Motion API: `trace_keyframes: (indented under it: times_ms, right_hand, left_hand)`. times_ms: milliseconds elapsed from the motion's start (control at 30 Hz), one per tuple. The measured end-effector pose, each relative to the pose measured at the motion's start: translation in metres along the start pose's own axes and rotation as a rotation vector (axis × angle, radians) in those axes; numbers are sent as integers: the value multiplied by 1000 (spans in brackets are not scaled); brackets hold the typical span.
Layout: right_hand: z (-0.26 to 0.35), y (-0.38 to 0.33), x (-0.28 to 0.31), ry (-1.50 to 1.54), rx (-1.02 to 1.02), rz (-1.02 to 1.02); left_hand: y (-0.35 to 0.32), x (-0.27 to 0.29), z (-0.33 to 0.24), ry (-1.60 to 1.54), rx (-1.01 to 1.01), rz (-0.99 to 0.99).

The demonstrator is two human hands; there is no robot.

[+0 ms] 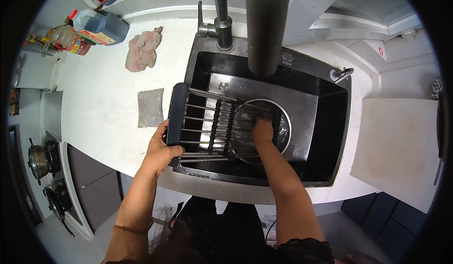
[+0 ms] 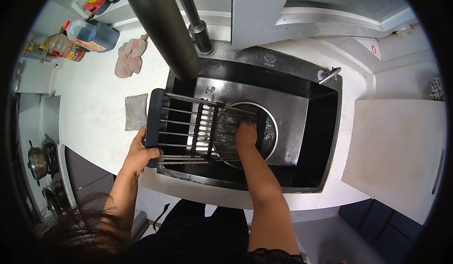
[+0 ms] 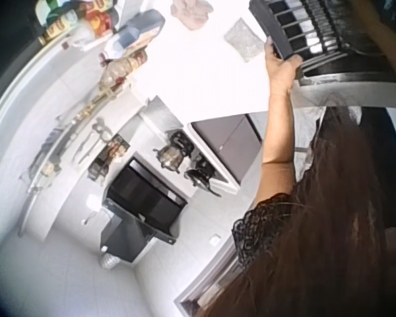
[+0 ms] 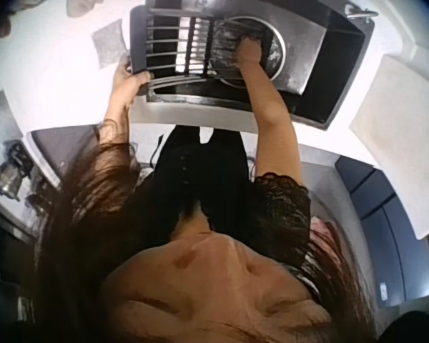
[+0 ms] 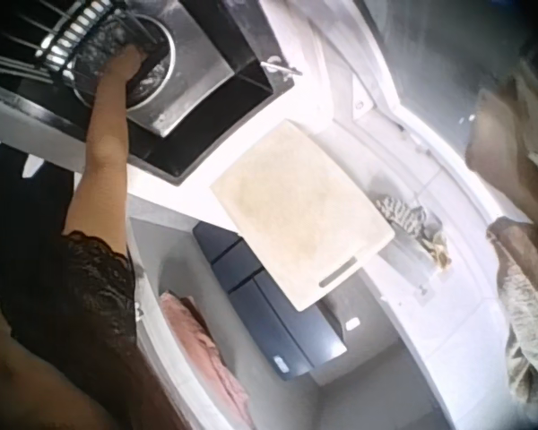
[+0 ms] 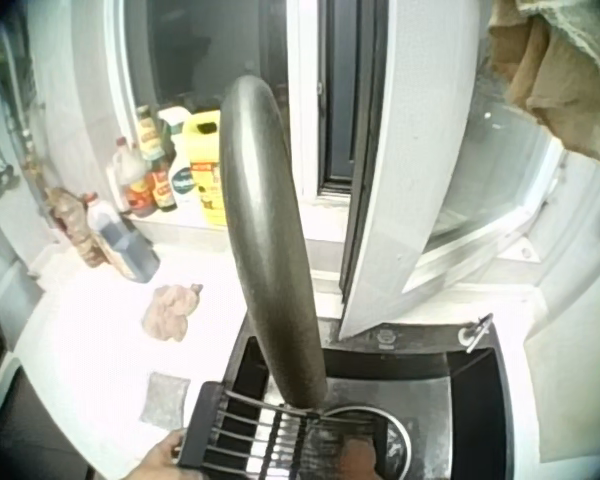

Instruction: The person scrubs a metal dish rack with a sponge under running water in a kitchen sink. They repeatedly rinse and scrub different sections of the rack, turning it over to clean all sides.

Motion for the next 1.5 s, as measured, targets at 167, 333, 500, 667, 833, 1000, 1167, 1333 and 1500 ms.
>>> trace_keyframes:
  times_ms: [167, 333, 500, 667, 833, 1000, 1167, 1333, 1500]
  right_hand:
    - [56, -6, 22, 474, 277, -197]
    - [40, 0, 3, 337, 212, -263]
    - [62, -12, 21, 395, 369, -249]
    - [33, -3, -7, 164, 105, -197]
    - [-2, 5, 0, -127, -10, -32]
    - [66, -13, 29, 475, 204, -89]
    - [103, -22, 17, 462, 434, -232]
    - [109, -20, 26, 415, 343, -278]
    - [125, -24, 29, 269, 344, -206]
  left_hand:
    - [2, 1, 5, 6, 1, 2]
    - [3, 3, 10, 29, -12, 23]
    - [1, 6, 15, 60, 1, 2]
    - [4, 1, 10, 6, -19, 7]
    - [0, -2, 12, 23, -37, 3]
    - [4, 0, 14, 27, -20, -25]
    - [4, -3, 12, 30, -24, 9]
    - [3, -2, 9, -2, 4, -23]
    - [5, -1, 13, 24, -13, 0]
Point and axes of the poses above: each hand's wrist, its own y-axis towards the middle knuckle, its own x-axis out of the back of the hand, z = x × y, the point moved 1 cm from there along y, towards the middle knuckle, and after that the axes turned 4 degrees about -x, right-handed, at the moved point
